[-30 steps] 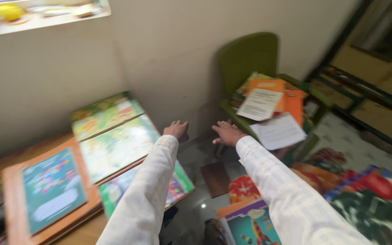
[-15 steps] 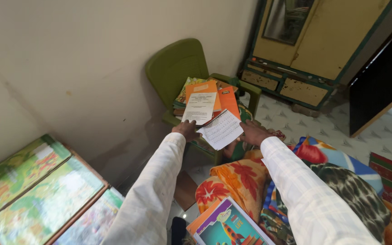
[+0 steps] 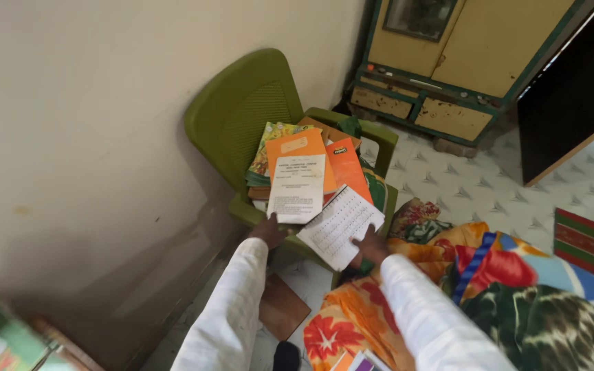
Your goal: The person organizes a pile of books and notebooks by picking them up from a green chair and stacking them on a wooden table. The person handles various items, including colorful textbooks, orange folders, and loose papers, arranging them into a neat pile next to a sewing machine.
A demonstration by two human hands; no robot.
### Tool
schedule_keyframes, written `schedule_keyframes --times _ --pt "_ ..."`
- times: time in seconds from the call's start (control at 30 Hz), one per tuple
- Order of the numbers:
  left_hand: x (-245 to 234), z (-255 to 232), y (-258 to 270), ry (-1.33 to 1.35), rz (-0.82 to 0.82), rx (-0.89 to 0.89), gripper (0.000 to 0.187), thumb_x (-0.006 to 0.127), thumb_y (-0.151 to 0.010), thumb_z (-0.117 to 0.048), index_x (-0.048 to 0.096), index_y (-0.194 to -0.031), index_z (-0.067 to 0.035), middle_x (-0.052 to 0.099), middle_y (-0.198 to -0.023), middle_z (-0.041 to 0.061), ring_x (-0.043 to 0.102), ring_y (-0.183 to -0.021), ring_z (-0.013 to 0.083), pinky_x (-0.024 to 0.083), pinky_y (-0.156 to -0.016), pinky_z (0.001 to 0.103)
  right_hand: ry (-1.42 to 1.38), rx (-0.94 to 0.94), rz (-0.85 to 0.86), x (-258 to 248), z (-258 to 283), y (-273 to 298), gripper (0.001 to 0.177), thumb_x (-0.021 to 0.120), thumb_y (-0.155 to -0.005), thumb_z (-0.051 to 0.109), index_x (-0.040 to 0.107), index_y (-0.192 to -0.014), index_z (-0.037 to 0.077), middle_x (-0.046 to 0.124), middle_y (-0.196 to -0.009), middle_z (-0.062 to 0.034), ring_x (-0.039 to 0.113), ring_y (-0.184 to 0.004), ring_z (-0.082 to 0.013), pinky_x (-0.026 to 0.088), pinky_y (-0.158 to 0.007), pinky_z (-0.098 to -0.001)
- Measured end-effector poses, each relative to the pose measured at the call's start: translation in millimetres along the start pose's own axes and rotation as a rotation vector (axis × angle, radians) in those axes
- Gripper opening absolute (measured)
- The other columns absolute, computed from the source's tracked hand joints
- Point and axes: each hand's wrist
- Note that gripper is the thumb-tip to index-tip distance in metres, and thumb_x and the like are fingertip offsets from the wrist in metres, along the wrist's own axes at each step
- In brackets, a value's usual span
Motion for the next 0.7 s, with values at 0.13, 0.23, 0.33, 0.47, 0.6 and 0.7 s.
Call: schedule_keyframes --times 0.13,0.23,0.33,0.47,0.6,0.7 --pt "47 40 -55 0.203 -0.062 -0.058 0.086 0.076 -0.087 -0.044 0.036 -0.151 -0.002 0.041 -0.149 0.031 0.051 -0.134 0.0481 0.046 -0.11 0.048 -0.056 0.125 -0.05 59 -16 -13 0.076 0.085 -0.081 0.032 0.045 -0.133 -0.006 0.068 -0.126 -0.0291 0.067 -0.117 -0.0417 0.056 -0.099 -0.0439" --pt "67 50 -79 0.393 -0.203 -0.11 0.087 0.078 -0.086 -0.039 0.035 -0.153 -0.003 0.041 -0.149 0.032 0.052 -0.133 0.0486 0.047 -0.109 0.048 -0.342 0.228 -0.174 68 -33 -18 0.076 0.083 -0.078 0.021 0.042 -0.138 0.0 0.07 -0.117 -0.0244 0.07 -0.107 -0.0396 0.057 -0.092 -0.045" --pt "72 53 -99 0.559 -0.361 -0.16 0.091 0.081 -0.083 -0.034 0.032 -0.154 -0.002 0.042 -0.149 0.032 0.053 -0.131 0.0462 0.048 -0.107 0.047 -0.848 0.56 0.028 62 -48 -31 0.061 0.077 -0.079 0.018 0.049 -0.131 0.002 0.069 -0.111 -0.0189 0.069 -0.099 -0.0356 0.056 -0.086 -0.0466" --pt "81 49 -113 0.81 -0.46 -0.257 0.085 0.083 -0.082 -0.027 0.038 -0.15 0.0 0.06 -0.136 0.026 0.062 -0.122 0.0363 0.051 -0.102 0.043 -1.172 0.442 0.176 56 -65 -42 0.05 0.069 -0.076 0.014 0.056 -0.123 0.001 0.069 -0.106 -0.0173 0.068 -0.093 -0.033 0.056 -0.083 -0.0449" --pt "92 43 -121 1.042 -0.433 -0.292 0.063 0.083 -0.077 -0.014 0.061 -0.133 0.002 0.075 -0.117 0.021 0.074 -0.099 0.029 0.059 -0.086 0.038 -1.422 0.117 -0.059 32 -75 -50 0.043 0.06 -0.074 0.011 0.062 -0.116 0.0 0.068 -0.101 -0.0157 0.068 -0.087 -0.0303 0.056 -0.08 -0.0433" --pt "93 36 -124 1.306 -0.267 -0.217 0.052 0.075 -0.079 -0.005 0.064 -0.129 0.005 0.077 -0.111 0.022 0.072 -0.087 0.0292 0.055 -0.069 0.041 -1.437 0.131 -0.173 -14 -108 -55 0.041 0.056 -0.073 0.008 0.063 -0.113 0.0 0.066 -0.099 -0.016 0.067 -0.085 -0.0308 0.056 -0.078 -0.0449"
Point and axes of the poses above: each hand's wrist, its own y-axis away from the middle knuckle, its own x-axis out of the palm, z = x × y
